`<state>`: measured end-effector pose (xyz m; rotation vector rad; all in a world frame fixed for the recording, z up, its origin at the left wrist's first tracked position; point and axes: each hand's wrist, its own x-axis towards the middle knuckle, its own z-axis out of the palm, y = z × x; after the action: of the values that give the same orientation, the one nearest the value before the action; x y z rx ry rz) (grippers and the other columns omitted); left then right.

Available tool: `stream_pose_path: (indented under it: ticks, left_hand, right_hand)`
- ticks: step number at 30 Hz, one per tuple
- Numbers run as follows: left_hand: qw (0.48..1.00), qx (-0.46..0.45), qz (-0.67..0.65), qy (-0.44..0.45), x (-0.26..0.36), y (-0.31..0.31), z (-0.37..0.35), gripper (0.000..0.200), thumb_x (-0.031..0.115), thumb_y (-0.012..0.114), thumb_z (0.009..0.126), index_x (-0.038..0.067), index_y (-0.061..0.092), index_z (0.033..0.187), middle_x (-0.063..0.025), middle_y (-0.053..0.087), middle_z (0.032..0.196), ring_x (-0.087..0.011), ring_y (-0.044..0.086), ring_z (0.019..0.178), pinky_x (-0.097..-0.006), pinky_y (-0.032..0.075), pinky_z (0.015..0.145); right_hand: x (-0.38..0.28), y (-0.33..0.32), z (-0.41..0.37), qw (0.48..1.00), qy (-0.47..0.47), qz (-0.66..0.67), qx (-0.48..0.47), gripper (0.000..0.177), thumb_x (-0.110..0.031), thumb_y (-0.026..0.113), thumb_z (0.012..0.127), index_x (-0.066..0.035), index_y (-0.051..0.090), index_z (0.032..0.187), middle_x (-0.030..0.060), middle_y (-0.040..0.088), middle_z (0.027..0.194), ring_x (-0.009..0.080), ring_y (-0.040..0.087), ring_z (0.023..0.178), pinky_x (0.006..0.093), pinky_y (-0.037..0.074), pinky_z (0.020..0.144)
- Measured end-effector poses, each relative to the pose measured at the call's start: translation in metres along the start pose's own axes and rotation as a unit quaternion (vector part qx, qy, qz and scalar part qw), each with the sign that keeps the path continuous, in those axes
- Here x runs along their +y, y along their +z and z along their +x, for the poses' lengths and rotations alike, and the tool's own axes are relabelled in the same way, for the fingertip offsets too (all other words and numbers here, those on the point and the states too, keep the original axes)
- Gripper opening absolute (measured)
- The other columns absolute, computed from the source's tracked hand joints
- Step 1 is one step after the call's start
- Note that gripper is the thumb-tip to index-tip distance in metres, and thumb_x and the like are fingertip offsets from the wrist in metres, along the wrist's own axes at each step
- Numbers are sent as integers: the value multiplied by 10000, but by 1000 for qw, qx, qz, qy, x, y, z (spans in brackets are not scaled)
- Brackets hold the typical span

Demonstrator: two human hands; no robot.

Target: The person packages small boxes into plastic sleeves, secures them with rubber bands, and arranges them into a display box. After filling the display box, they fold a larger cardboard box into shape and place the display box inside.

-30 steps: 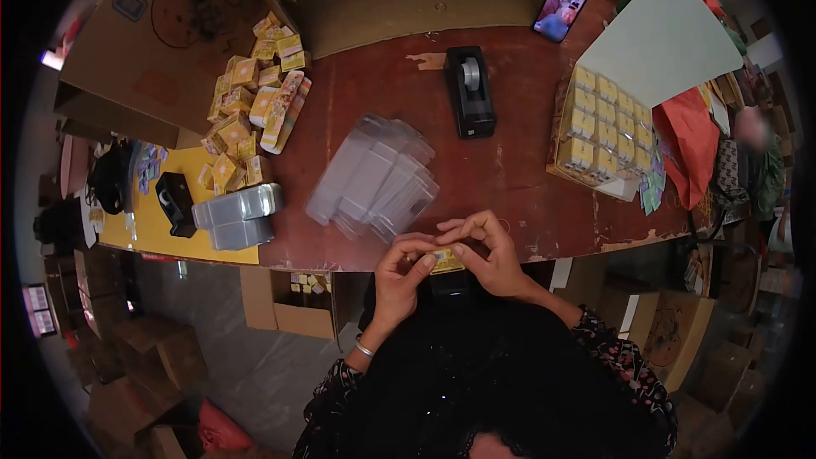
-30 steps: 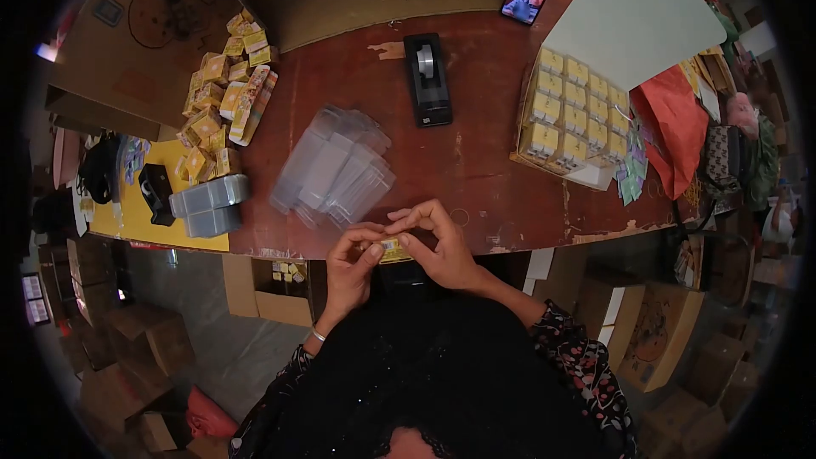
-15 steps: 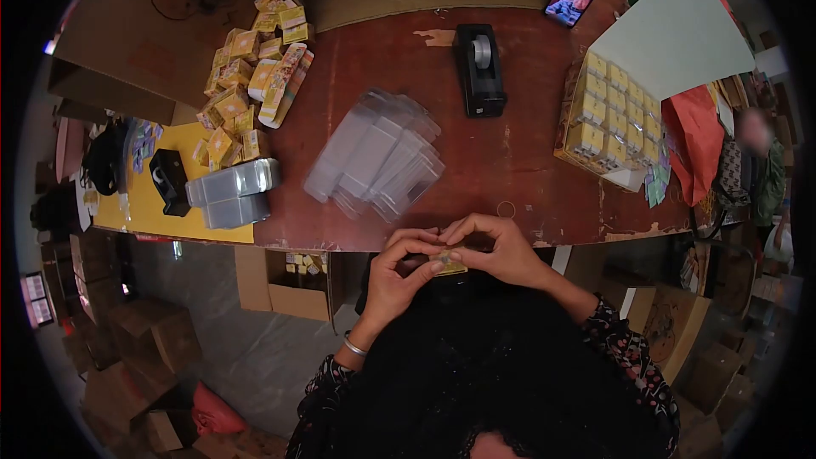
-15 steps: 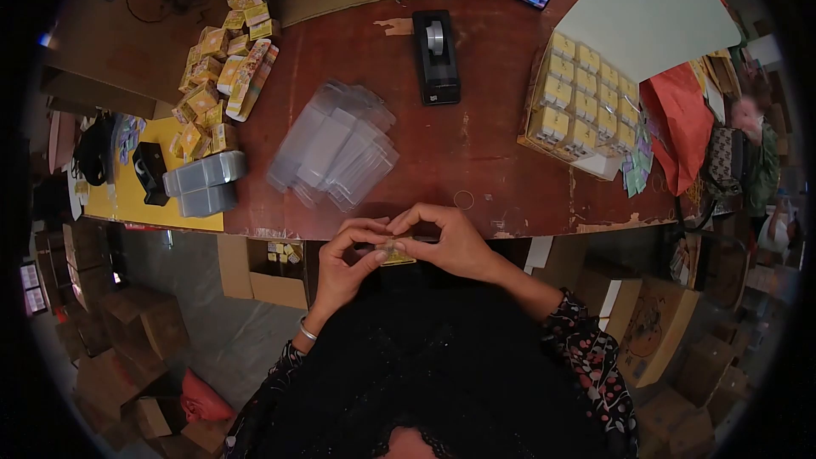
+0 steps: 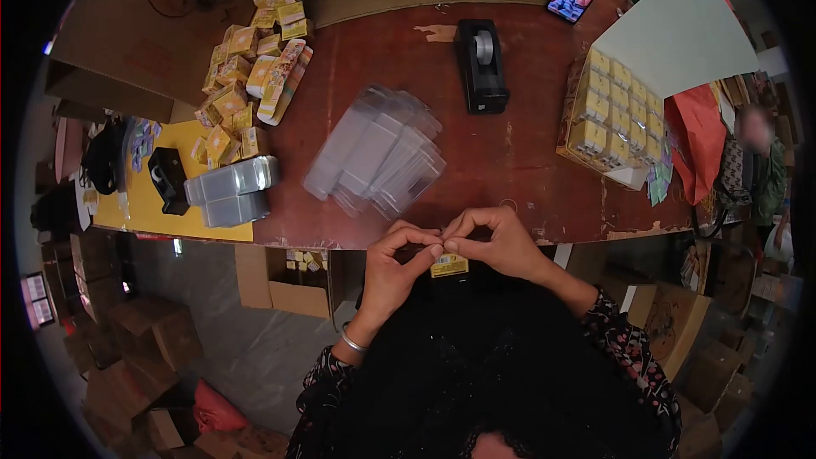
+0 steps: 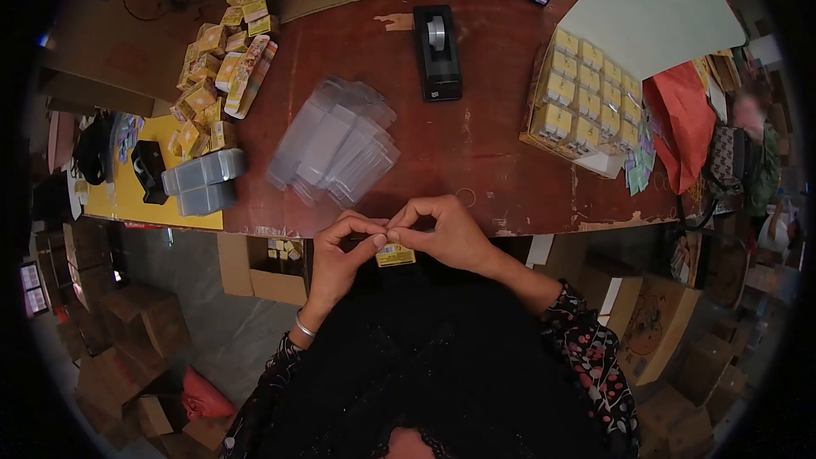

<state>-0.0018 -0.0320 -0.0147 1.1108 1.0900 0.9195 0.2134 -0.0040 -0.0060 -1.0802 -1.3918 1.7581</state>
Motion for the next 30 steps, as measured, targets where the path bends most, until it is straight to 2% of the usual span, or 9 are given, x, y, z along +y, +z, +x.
stream_pose_path:
  ticks: [2,8,10,13,16,19,22,25,30]
  left_hand:
    - [1000,-5,4,10,-1,0,-1,131,11,757,902,16,757,1034,-74,654,1121,-155,657,1072,-282,538,936]
    - [996,-51,-72,18,-14,-5,-13,255,25,750,911,26,734,1165,-100,550,1361,-195,613,1215,-323,553,1015]
    - [994,-68,-76,27,-21,-3,-16,306,27,746,913,32,717,1218,-98,506,1426,-205,586,1261,-337,551,1037]
    - [995,-83,-28,56,-32,-6,-17,361,-40,722,908,7,671,1263,-164,477,1473,-259,555,1321,-376,529,1050]
    - [995,-84,-17,54,-34,-6,-18,339,-47,707,918,-10,671,1254,-167,477,1477,-262,562,1314,-380,521,1056]
    - [995,-70,-44,52,-38,-2,-19,327,-48,695,928,-18,673,1253,-171,475,1478,-264,577,1297,-382,515,1059]
    - [997,-47,-39,49,-35,2,-19,359,-10,720,926,12,649,1277,-129,484,1467,-236,593,1274,-353,550,1022]
    - [981,15,-193,9,-38,11,-22,415,-72,718,903,-7,576,1288,-160,460,1489,-248,601,1270,-361,549,1026]
    - [989,-2,-145,39,-43,8,-24,429,-120,706,889,-23,537,1271,-183,430,1508,-251,610,1260,-367,538,1044]
  right_hand:
    - [6,-3,-1,1000,-4,27,-4,94,-65,742,919,25,730,943,110,741,1003,160,688,998,307,535,897]
    - [36,-8,-10,976,-208,-61,-20,127,-20,754,895,-3,730,1019,118,703,1176,259,639,1191,390,516,996]
    - [45,-9,-14,974,-216,-64,-10,143,-2,746,893,-6,727,1036,115,694,1196,271,631,1210,395,512,1010]
    - [54,-8,-15,975,-216,-52,2,140,8,734,899,-7,722,1038,117,685,1206,277,628,1216,399,510,1020]
    - [56,-8,-15,977,-208,-40,0,115,5,720,913,-4,714,1027,122,681,1207,271,629,1209,398,508,1024]
    - [55,-7,-15,982,-187,-29,-1,98,-5,708,928,-2,705,1025,127,678,1206,261,632,1199,393,505,1027]
    - [54,-7,-15,986,-162,-23,9,98,-17,698,940,-4,698,1037,128,677,1208,251,633,1194,389,501,1031]
    - [51,-6,-14,988,-152,-18,12,97,-25,691,948,-6,696,1043,127,676,1210,246,633,1193,389,496,1037]
    - [52,-7,-14,989,-150,-8,4,115,-23,685,950,-6,696,1063,130,676,1215,254,625,1207,402,490,1052]
